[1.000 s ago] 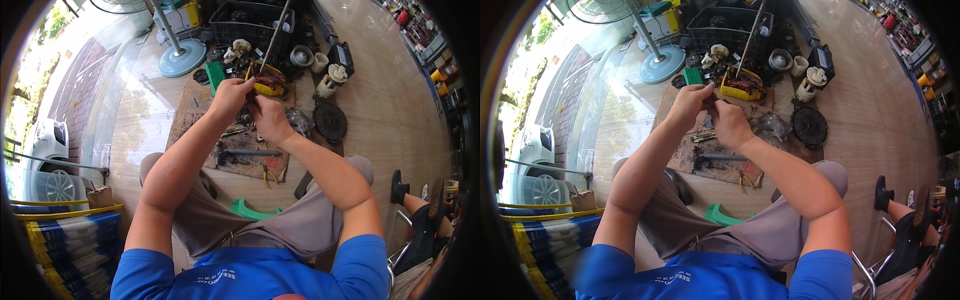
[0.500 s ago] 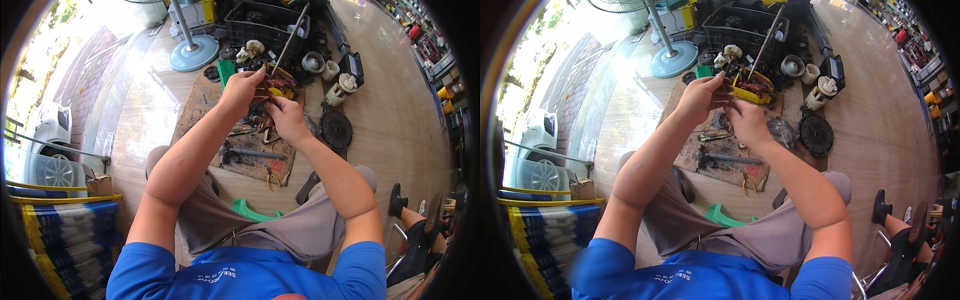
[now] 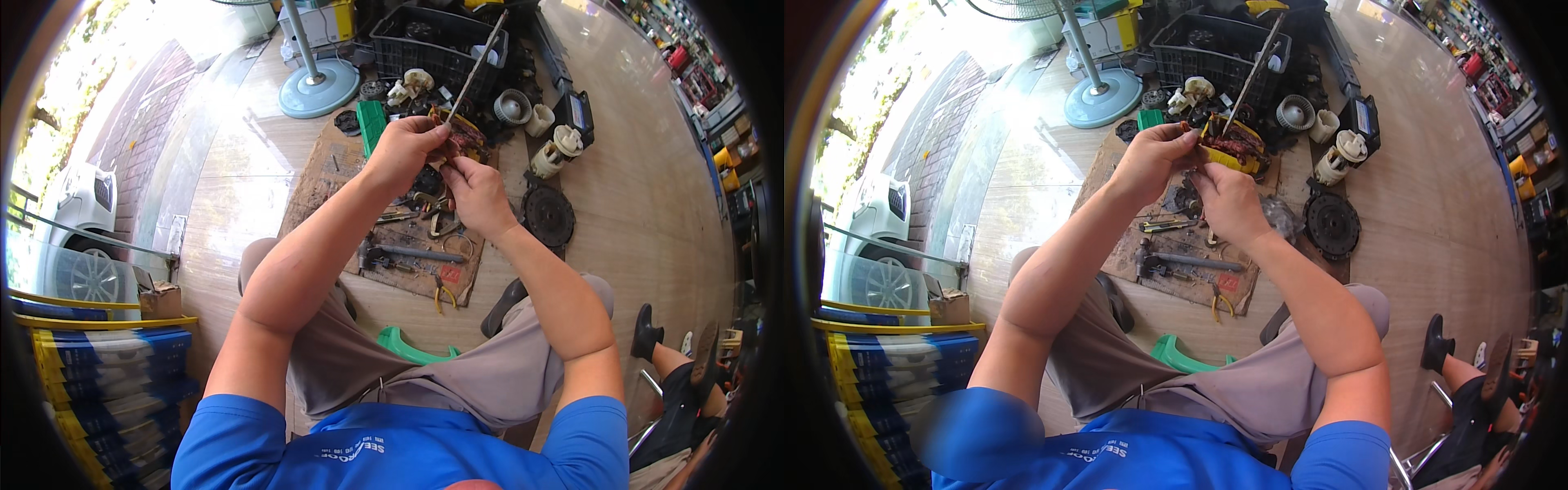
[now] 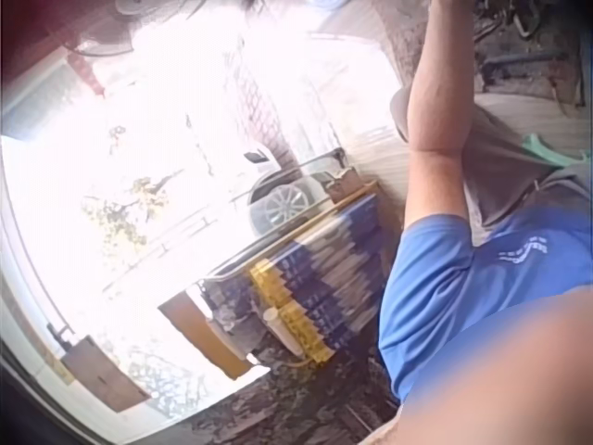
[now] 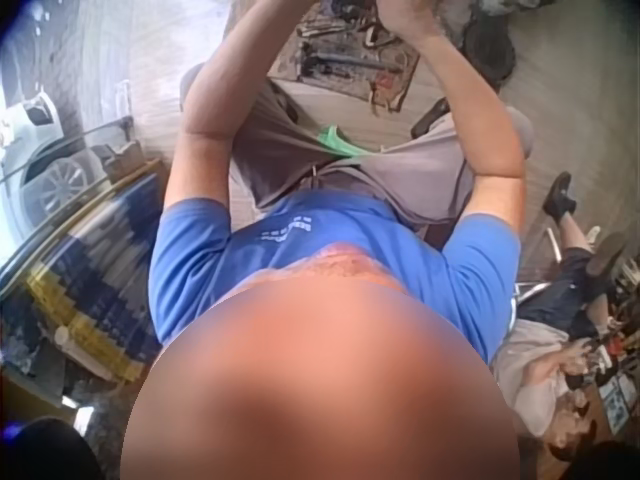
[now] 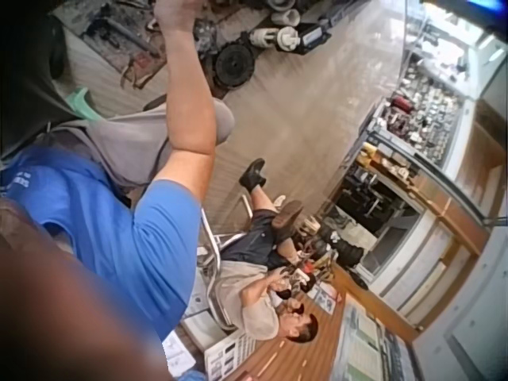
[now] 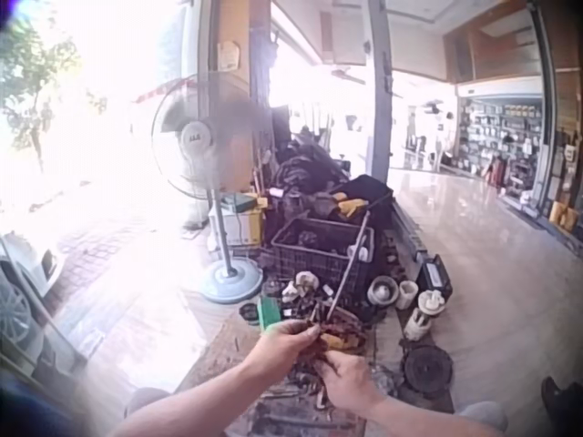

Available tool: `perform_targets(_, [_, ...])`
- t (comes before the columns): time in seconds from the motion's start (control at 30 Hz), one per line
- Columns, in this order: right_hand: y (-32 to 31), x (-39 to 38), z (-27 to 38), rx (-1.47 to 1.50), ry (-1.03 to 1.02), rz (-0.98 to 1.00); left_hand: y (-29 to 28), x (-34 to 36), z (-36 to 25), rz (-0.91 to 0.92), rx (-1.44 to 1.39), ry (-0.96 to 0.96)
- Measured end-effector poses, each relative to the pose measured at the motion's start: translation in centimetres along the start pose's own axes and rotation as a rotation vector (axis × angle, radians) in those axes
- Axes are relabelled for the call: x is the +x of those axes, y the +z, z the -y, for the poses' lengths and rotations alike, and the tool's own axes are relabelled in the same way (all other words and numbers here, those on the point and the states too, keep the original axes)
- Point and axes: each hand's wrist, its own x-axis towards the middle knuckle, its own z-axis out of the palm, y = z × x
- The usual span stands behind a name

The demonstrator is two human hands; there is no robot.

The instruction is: The person is sitting on a low stool in a workshop, manipulating small electronic components and wires with their hands. They appear to be assembling or repairing a device, handling various parts and tools scattered on the floor around them.

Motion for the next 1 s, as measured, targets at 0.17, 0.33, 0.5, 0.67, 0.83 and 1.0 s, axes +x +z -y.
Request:
perform_targets(0.17, [0.1, 0.1, 1.2, 0.313, 0.206, 0.079, -0.3, 0.0, -0.1, -0.004, -0.109, -0.080])
perform_targets(0.33, [-1.1, 0.4, 1.2, 0.699, 0.480, 0.100, -0.4, -0.5, -1.3, -0.070, -0.134, -0.161])
perform_targets(0.5, [-1.8, 0.9, 0.6, 0.824, 0.556, 0.096, -0.5, -0.3, -1.5, -0.098, -0.123, -0.180])
perform_targets(0.67, [-1.5, 0.6, 1.5, 0.894, 0.565, 0.173, -0.6, -0.1, -0.9, -0.093, -0.111, -0.167])
perform_targets(0.83, [-1.6, 0.5, 1.3, 0.932, 0.525, 0.203, -0.4, -0.2, -0.9, -0.040, -0.098, -0.158])
perform_targets(1.0, [-1.8, 0.6, 1.1, 0.964, 0.515, 0.179, 0.1, -0.2, -1.7, -0.019, -0.214, -0.210])
